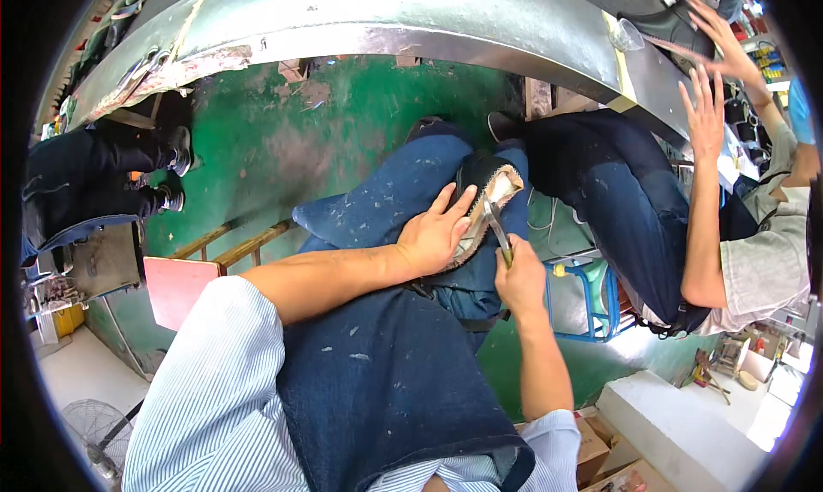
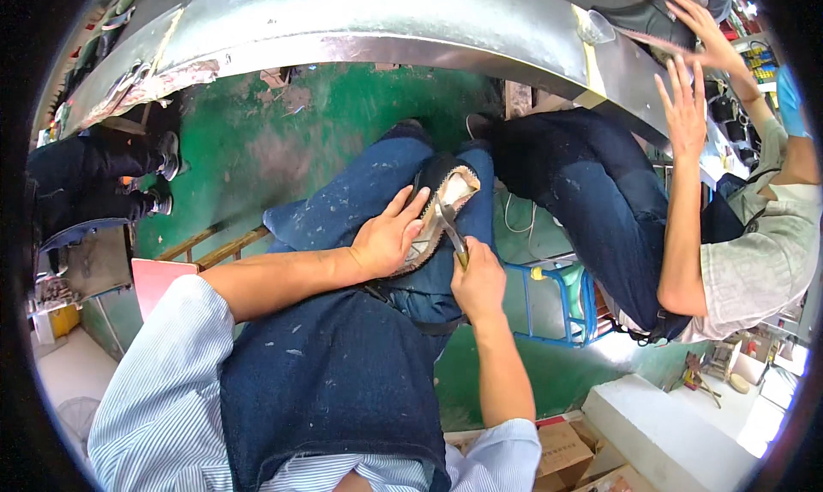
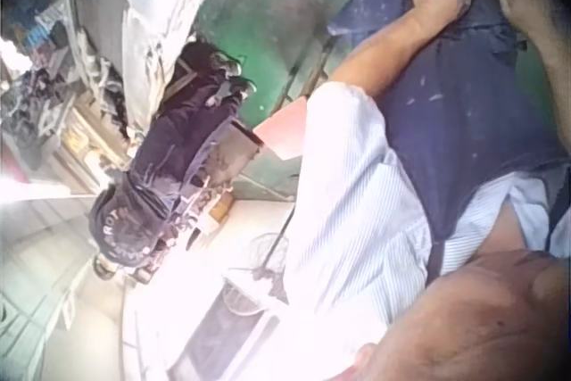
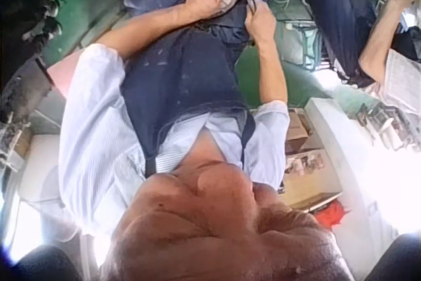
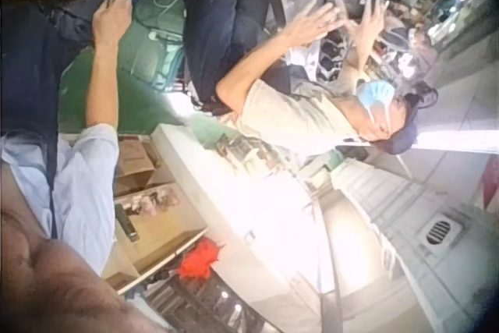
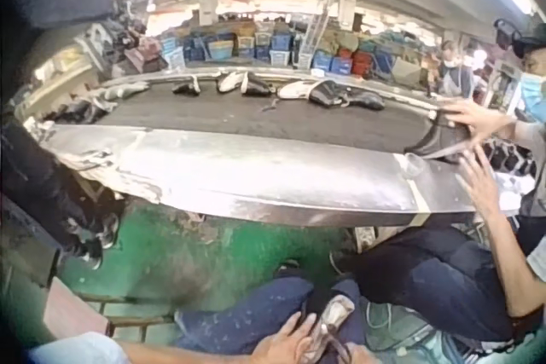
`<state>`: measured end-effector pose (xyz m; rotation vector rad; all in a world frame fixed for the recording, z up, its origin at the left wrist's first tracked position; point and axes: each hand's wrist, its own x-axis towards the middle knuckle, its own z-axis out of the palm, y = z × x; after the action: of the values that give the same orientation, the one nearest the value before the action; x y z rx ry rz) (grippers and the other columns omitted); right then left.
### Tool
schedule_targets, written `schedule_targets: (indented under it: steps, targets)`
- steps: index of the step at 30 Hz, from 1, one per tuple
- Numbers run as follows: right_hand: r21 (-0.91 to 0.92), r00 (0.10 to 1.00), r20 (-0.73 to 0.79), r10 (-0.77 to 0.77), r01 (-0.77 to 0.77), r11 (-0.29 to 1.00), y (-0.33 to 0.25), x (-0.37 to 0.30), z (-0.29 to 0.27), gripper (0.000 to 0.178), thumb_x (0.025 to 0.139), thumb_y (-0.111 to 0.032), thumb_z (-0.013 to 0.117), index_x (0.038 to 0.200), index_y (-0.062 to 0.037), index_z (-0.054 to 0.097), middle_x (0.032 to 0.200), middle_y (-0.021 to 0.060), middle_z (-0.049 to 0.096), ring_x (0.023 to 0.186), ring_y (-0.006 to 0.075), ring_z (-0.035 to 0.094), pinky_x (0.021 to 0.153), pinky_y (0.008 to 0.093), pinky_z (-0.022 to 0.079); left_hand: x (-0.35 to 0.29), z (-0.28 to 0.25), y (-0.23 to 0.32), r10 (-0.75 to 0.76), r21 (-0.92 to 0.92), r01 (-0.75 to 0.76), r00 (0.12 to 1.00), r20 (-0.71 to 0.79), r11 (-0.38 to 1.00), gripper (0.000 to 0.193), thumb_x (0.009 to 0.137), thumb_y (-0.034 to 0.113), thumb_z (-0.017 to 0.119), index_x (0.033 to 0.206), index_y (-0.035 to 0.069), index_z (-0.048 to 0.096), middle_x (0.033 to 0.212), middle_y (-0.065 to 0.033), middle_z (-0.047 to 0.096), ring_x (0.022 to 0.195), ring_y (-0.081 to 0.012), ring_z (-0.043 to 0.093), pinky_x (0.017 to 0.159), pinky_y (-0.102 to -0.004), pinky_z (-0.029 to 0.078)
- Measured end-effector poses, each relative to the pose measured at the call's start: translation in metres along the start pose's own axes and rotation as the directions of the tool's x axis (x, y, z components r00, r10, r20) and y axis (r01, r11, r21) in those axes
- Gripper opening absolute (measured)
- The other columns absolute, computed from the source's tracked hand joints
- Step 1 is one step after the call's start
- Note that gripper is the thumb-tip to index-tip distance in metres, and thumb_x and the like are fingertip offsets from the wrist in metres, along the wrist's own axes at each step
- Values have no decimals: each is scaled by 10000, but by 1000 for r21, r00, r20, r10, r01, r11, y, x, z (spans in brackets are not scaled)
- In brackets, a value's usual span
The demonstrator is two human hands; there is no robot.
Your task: Pulling the shoe upper over a shoe last using lasting pliers and a hammer to secure it during the manufacturing process.
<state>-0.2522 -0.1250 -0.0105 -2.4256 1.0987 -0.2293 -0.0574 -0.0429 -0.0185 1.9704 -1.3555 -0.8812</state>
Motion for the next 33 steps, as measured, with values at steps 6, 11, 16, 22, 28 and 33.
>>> schedule_targets:
  steps: [6,11,16,22,28,33]
  targets:
    - [204,947,227,229,-276,939,7,-10,-14,232,887,-168,639,1055,-9,619,884,174,669,827,408,643,765,448,525,5,-11,0,150,236,-176,981,123,956,538,991,280,469,1509,260,322,1475,-360,288,831,-485,660,717,-501,572]
    - [262,793,560,241,-446,856,0,26,-76,285,935,-247,606,1040,18,605,816,219,640,744,432,610,718,457,505,20,-25,4,35,255,-106,963,267,961,571,988,289,472,1516,372,273,1461,-425,240,782,-522,656,690,-523,577]
    - [48,966,223,135,-149,988,-11,49,-36,322,985,-299,526,973,19,575,898,275,648,857,477,620,748,508,487,27,-33,18,34,253,-131,935,353,959,594,974,333,496,1522,363,269,1436,-476,205,821,-531,654,759,-518,569]
    - [171,965,253,72,-118,978,-10,39,-30,349,993,-317,510,978,24,583,890,282,644,868,483,614,749,527,484,8,-41,0,86,180,-197,868,489,964,676,956,353,546,1547,210,251,1457,-469,181,1103,-541,572,980,-478,483]
    - [268,964,262,33,-105,958,-36,12,-32,343,993,-312,504,984,22,580,893,277,634,847,491,603,748,502,496,4,-19,-20,-73,-243,110,985,157,964,736,954,264,592,1495,-76,226,1461,-311,399,1376,-351,410,1133,-343,322]
    - [448,892,360,273,-422,788,-20,-16,-25,349,1015,-305,481,965,21,595,816,152,673,712,271,675,669,379,522,28,-9,-23,-155,-455,214,974,164,865,850,910,363,632,1506,-67,207,1499,-278,362,1376,-345,405,1125,-345,328]
